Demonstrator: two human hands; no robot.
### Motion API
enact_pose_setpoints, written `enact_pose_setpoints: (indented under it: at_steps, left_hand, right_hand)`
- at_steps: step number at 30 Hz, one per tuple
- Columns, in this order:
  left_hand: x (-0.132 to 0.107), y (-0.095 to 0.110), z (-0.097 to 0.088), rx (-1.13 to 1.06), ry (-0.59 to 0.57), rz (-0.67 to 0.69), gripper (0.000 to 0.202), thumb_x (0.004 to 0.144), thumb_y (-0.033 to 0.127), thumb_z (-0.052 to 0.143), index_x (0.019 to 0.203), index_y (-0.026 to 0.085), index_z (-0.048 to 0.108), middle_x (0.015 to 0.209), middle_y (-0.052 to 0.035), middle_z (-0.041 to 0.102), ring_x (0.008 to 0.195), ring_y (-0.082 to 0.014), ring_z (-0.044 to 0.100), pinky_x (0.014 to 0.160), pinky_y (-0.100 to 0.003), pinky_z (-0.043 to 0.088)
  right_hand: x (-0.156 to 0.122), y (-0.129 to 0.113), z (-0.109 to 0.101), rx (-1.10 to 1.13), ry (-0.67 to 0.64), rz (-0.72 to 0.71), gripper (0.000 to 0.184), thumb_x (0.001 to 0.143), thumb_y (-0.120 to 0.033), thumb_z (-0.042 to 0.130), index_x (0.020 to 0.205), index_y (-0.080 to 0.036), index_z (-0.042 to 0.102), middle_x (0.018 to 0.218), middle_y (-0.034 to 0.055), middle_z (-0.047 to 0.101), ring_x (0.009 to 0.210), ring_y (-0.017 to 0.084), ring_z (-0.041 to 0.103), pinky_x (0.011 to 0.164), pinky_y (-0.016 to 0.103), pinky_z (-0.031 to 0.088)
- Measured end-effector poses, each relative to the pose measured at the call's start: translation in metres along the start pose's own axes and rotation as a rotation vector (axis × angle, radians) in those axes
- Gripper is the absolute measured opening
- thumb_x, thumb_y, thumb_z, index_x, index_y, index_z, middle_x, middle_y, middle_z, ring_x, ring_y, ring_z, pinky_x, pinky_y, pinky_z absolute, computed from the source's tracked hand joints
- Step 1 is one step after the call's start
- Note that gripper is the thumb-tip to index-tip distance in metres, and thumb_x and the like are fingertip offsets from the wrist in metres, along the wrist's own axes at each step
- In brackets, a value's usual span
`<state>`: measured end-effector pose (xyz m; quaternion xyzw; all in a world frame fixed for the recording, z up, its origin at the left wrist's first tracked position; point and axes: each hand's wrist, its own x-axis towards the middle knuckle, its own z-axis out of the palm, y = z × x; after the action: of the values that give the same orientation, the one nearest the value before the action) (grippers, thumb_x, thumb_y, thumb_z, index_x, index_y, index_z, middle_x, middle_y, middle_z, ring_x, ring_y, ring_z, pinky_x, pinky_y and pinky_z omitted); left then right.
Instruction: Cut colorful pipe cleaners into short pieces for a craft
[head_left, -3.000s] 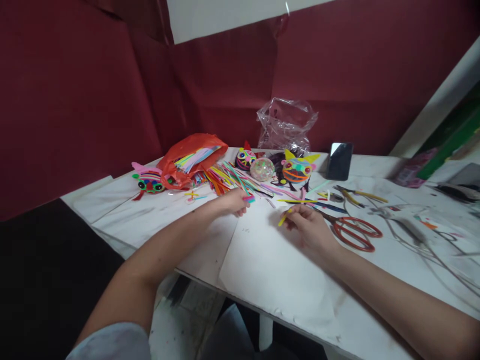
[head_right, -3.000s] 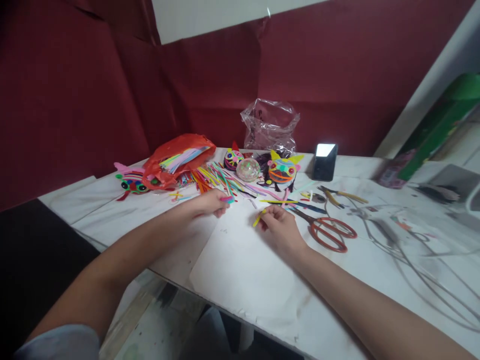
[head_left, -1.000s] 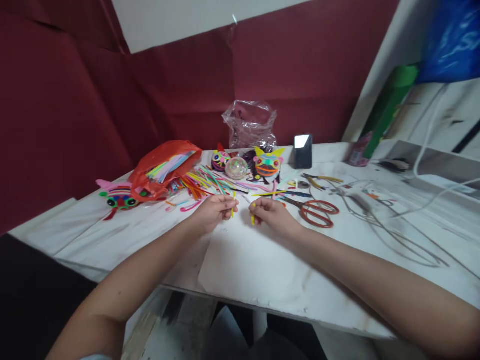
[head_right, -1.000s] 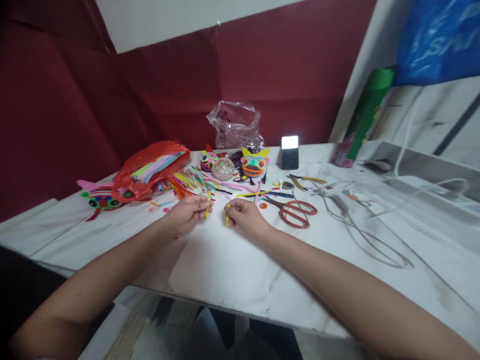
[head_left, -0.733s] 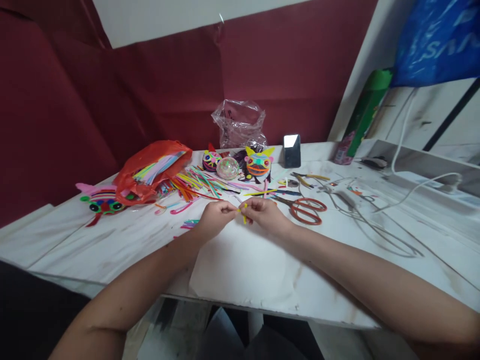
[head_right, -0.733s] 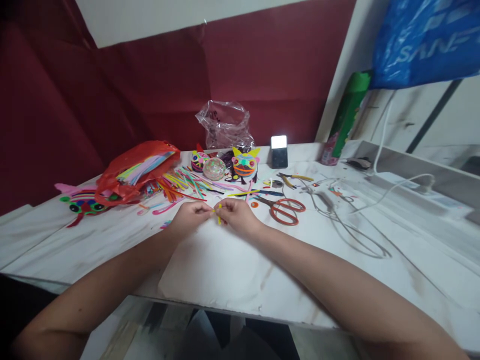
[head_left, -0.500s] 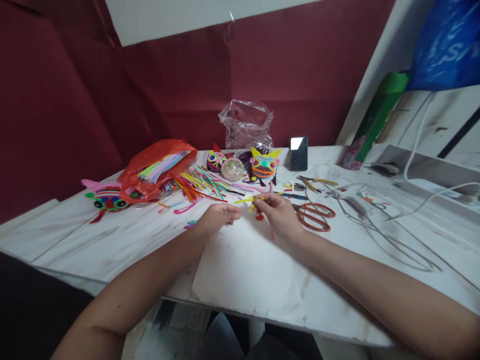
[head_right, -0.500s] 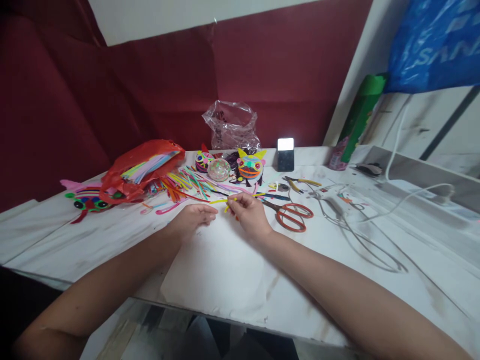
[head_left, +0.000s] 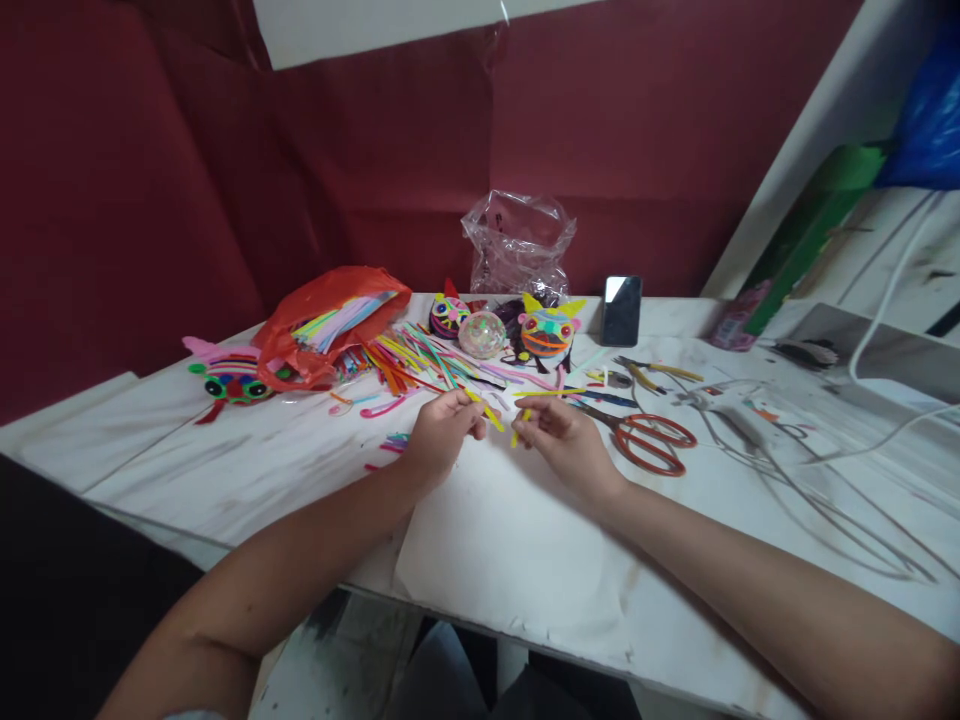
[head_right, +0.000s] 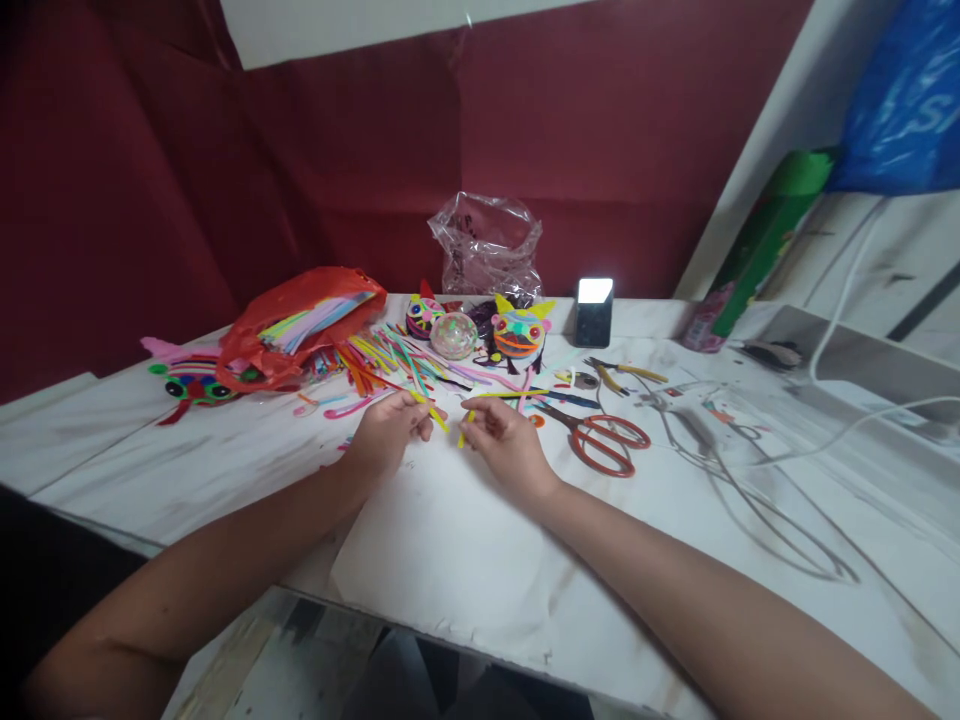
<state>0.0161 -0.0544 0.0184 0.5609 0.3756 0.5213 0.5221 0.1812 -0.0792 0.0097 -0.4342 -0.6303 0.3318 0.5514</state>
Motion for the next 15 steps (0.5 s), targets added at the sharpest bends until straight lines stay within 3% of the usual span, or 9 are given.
enact_pose_setpoints:
  at_steps: [5,11,15]
  left_hand:
    - [-0.005,0.001,0.002,0.270,-0.050,-0.011,0.011,0.066,0.028,0.058,0.066,0.017,0.054,0.051,0.0037,0.054,0.049,-0.0088,0.048,0.052,-0.022,0.036]
    - [-0.014,0.003,0.007,0.512,-0.117,0.052,0.012,0.066,0.028,0.056,0.065,0.017,0.057,0.050,0.0057,0.049,0.045,-0.0073,0.042,0.045,-0.020,0.031]
    - [-0.015,0.002,0.005,0.638,-0.099,0.119,0.010,0.065,0.025,0.055,0.061,0.017,0.057,0.050,0.0056,0.049,0.047,-0.0072,0.041,0.046,-0.019,0.031]
  right_hand:
    - [0.003,-0.007,0.000,0.063,-0.087,0.141,0.026,0.068,-0.043,0.063,0.071,-0.017,0.061,0.054,-0.0013,0.056,0.049,0.010,0.048,0.049,0.024,0.040]
    - [0.002,0.000,0.006,0.171,-0.146,0.181,0.024,0.064,-0.039,0.066,0.075,-0.017,0.063,0.056,-0.0028,0.057,0.049,0.009,0.048,0.049,0.023,0.038]
    - [0.001,-0.001,0.005,0.162,-0.146,0.172,0.021,0.065,-0.037,0.066,0.074,-0.018,0.062,0.054,-0.0039,0.054,0.048,0.008,0.047,0.049,0.022,0.037]
